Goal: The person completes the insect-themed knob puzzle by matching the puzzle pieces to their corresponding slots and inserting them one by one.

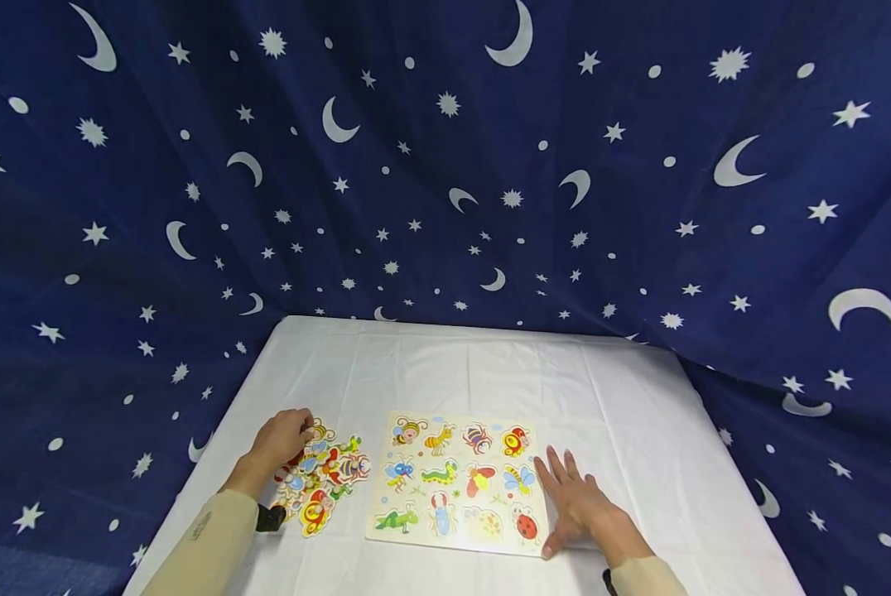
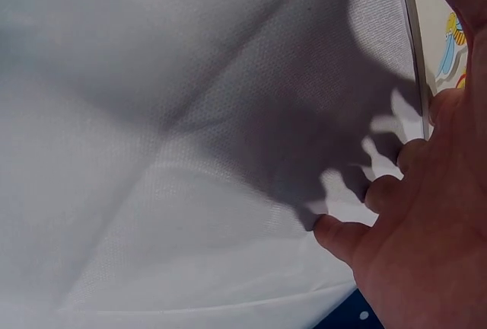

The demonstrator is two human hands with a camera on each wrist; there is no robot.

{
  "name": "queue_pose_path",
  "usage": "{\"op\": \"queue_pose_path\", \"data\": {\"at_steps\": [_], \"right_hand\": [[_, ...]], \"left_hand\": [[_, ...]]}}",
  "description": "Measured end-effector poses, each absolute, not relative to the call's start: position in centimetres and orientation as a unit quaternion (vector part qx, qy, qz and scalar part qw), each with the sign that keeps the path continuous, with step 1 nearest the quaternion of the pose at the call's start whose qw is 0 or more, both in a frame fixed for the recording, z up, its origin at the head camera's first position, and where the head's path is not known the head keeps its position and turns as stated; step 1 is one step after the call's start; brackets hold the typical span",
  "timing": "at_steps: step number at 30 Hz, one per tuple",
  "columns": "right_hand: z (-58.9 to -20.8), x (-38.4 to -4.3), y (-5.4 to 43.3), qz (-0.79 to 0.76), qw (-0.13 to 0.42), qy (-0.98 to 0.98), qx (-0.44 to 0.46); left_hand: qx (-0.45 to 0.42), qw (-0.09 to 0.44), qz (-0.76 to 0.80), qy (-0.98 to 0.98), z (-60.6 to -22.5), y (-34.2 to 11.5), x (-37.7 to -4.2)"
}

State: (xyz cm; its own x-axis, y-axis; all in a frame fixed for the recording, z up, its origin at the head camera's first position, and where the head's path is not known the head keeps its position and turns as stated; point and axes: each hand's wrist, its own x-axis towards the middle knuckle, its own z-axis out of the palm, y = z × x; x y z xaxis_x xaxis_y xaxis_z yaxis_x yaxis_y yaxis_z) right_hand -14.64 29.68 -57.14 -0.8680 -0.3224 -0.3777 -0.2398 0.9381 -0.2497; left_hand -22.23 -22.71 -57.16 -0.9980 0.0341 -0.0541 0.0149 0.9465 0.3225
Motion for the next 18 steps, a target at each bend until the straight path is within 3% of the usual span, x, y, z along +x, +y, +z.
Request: {"op": "queue_pose_path", "data": {"at_steps": [10,18], "right_hand": [[-56.8,-14.5,29.7,-0.105,0.209,0.961,-0.15],[-56.8,-14.6,29.6,-0.103,0.209,0.961,-0.147]], "left_hand": [[0.066,-0.013,0.069,0.995,-56.6,-20.8,-22.8],[0.033,0.04,0.057,0.997,-55.4,-19.5,-22.8]]}}
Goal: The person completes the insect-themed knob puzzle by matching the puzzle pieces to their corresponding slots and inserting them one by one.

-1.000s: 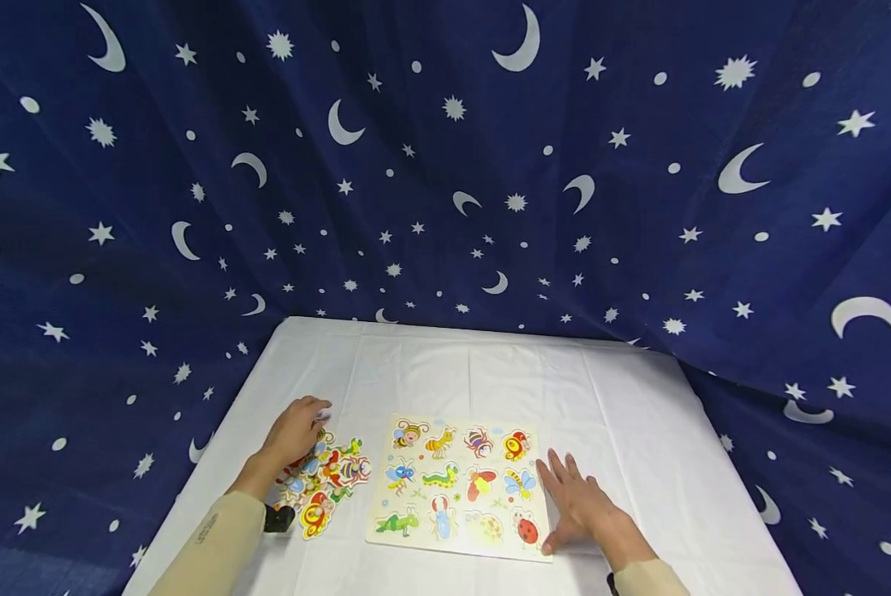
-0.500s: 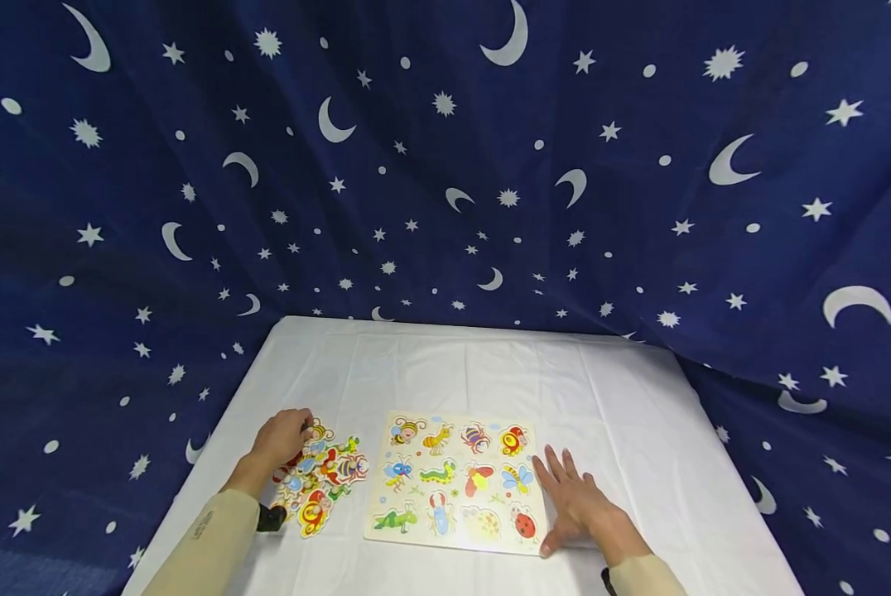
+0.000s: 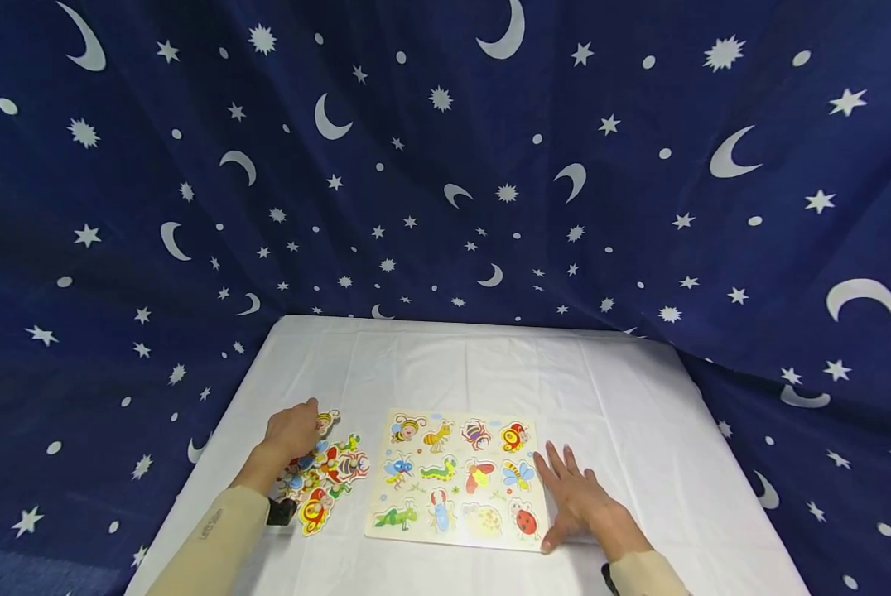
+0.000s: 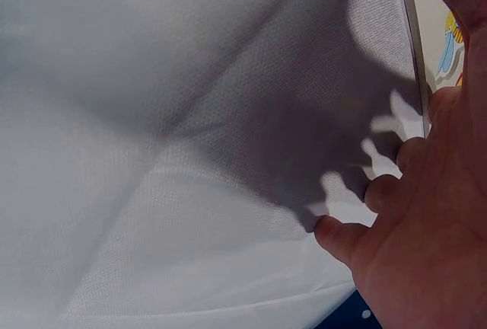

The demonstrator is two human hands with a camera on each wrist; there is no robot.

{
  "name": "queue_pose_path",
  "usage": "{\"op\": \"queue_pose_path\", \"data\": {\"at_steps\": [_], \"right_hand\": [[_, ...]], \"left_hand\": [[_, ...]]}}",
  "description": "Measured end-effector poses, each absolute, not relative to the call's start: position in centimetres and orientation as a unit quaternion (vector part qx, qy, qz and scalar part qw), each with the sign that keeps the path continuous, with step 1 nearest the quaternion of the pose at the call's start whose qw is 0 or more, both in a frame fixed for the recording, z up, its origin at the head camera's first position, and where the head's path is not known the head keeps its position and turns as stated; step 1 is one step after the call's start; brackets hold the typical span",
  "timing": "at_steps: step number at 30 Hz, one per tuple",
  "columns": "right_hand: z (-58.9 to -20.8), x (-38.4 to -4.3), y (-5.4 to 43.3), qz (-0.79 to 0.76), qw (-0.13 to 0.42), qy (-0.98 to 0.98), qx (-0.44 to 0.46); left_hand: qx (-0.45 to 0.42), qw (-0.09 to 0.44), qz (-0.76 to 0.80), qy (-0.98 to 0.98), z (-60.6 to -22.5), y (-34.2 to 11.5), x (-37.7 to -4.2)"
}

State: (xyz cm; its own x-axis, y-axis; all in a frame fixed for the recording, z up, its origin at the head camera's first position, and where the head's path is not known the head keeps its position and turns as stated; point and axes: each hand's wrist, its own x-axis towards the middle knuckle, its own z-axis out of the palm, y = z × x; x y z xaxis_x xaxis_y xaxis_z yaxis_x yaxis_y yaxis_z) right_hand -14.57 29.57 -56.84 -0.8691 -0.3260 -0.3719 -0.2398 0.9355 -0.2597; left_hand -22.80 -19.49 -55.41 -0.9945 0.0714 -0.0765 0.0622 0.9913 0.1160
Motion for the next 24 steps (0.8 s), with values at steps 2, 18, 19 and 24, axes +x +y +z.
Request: {"op": "queue_pose_path", "data": {"at_steps": [2,18,19,24], "right_hand": [[-56.8,-14.5,29.7,-0.102,0.21,0.962,-0.144],[-57.0,-14.4,29.8,-0.109,0.207,0.962,-0.137],[-57.0,-14.4,29.8,-0.111,0.206,0.962,-0.139],[-57.2,-14.3,29.7,-0.114,0.212,0.962,-0.131]], "left_hand": [[0.041,0.035,0.064,0.996,-55.1,-18.5,-22.8],[0.123,0.006,0.087,0.989,-55.6,-10.8,-22.8],[0.127,0.004,0.085,0.988,-55.8,-10.4,-22.9],[0.137,-0.001,0.081,0.987,-56.8,-8.6,-23.0]]}}
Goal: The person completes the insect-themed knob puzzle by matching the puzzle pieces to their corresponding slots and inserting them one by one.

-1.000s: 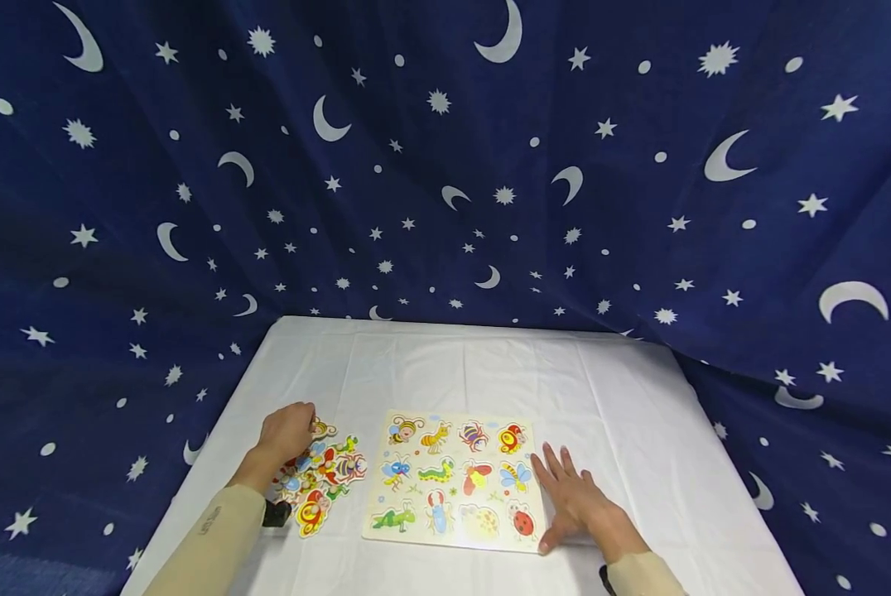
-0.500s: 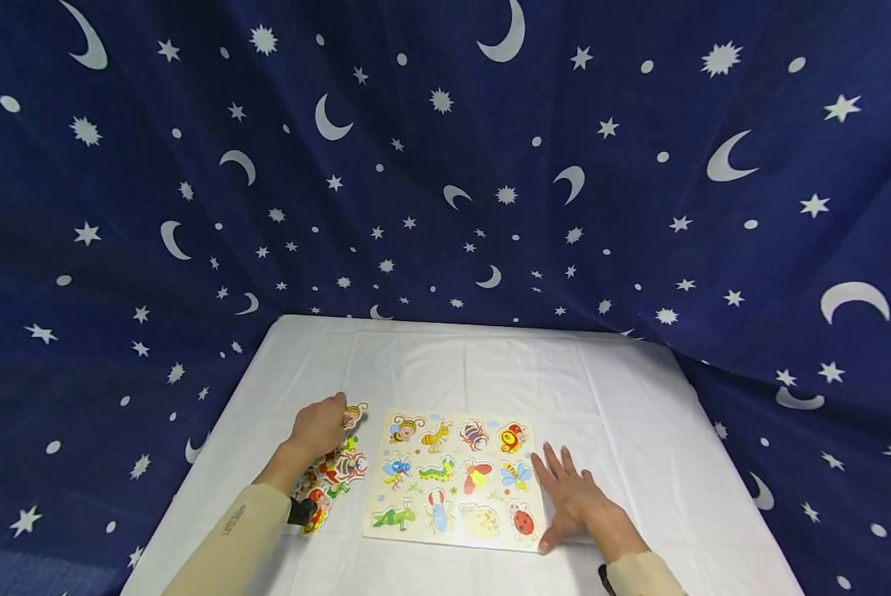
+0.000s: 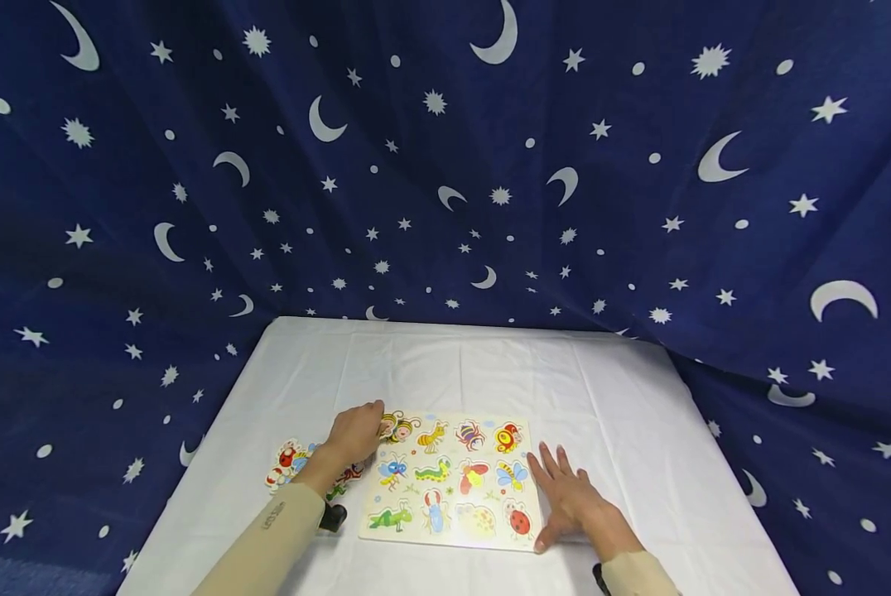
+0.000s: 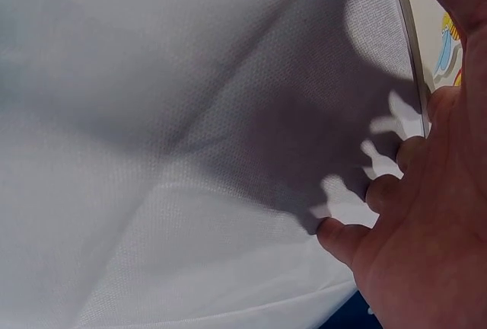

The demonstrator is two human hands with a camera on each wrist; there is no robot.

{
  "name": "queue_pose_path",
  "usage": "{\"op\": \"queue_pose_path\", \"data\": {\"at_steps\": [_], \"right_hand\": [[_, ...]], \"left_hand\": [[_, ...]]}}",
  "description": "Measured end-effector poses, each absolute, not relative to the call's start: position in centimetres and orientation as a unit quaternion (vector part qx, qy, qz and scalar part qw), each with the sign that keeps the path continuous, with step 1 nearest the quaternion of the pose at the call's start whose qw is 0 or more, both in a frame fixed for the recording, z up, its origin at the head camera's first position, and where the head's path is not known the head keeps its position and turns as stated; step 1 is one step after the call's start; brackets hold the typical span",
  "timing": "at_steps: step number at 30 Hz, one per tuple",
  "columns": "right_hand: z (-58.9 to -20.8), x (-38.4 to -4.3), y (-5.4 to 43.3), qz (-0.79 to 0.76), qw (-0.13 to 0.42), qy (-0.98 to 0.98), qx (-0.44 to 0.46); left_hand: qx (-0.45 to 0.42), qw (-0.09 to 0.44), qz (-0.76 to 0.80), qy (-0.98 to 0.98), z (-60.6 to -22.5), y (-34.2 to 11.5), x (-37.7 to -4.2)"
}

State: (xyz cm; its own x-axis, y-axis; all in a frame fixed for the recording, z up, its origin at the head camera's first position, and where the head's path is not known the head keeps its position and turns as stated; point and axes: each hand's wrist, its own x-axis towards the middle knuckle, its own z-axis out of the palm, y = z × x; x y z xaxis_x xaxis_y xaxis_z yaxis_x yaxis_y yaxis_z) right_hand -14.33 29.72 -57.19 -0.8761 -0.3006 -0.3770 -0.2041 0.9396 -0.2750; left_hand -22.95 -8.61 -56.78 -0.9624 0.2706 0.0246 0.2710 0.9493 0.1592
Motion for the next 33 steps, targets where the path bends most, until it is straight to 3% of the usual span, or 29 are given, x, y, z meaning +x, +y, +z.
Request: {"op": "queue_pose_path", "data": {"at_steps": [11,18,33], "right_hand": [[-57.2,-14.2,29.4,-0.116,0.207,0.962,-0.136],[-57.3,-14.2,29.7,-0.107,0.208,0.964,-0.129],[-56.8,-14.2,29.7,-0.123,0.204,0.962,-0.135]], "left_hand": [[-0.149,0.012,-0.087,-0.985,-59.1,-6.6,-22.7],[-0.168,-0.015,-0.104,-0.98,-59.3,-6.1,-22.5],[-0.12,0.054,-0.051,-0.99,-59.7,-5.3,-22.5]]}}
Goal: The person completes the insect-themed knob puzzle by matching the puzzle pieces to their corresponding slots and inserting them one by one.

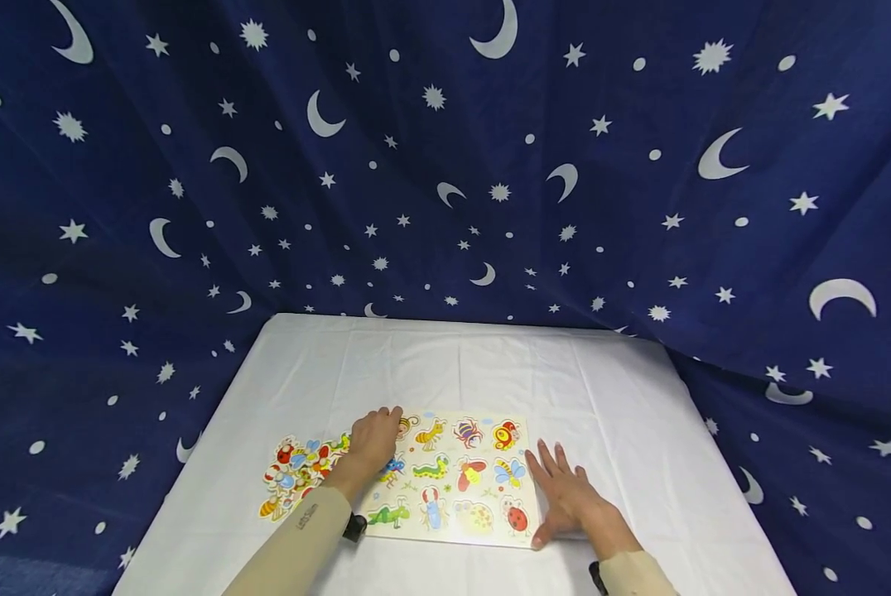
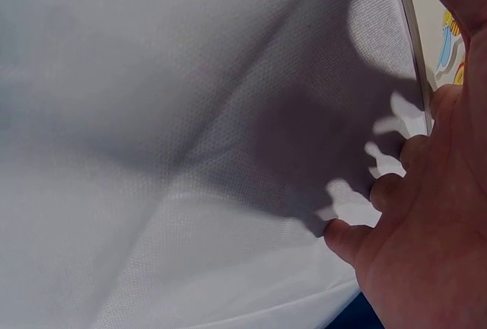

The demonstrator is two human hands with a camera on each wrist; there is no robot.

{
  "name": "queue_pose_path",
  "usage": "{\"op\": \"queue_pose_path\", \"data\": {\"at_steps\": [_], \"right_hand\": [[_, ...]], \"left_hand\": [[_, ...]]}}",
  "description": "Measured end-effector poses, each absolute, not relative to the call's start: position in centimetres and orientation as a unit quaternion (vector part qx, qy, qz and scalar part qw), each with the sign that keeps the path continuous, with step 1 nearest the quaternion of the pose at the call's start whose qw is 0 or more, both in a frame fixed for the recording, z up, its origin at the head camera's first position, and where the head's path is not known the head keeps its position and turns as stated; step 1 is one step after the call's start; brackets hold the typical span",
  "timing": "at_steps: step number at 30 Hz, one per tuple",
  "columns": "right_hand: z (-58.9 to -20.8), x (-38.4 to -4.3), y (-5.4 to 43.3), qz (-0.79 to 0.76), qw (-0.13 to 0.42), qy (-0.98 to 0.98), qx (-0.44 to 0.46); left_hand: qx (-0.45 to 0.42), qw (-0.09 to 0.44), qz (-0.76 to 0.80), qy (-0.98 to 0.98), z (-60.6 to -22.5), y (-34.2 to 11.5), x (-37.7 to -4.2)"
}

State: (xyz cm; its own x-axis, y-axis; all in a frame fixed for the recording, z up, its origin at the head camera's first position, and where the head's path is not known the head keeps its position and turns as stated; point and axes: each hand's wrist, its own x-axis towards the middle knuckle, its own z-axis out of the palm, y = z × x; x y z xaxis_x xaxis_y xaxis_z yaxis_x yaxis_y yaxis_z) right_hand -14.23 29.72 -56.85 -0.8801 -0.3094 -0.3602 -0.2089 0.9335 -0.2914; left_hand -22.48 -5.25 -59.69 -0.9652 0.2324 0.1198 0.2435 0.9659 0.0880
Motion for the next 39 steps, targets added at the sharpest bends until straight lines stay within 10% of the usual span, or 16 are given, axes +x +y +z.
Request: {"op": "queue_pose_path", "data": {"at_steps": [39], "right_hand": [[-57.2,-14.4,29.9,-0.125,0.199,0.961,-0.145]], "left_hand": [[-0.017,-0.087,-0.063,-0.994,-55.0,-12.8,-21.6]]}}
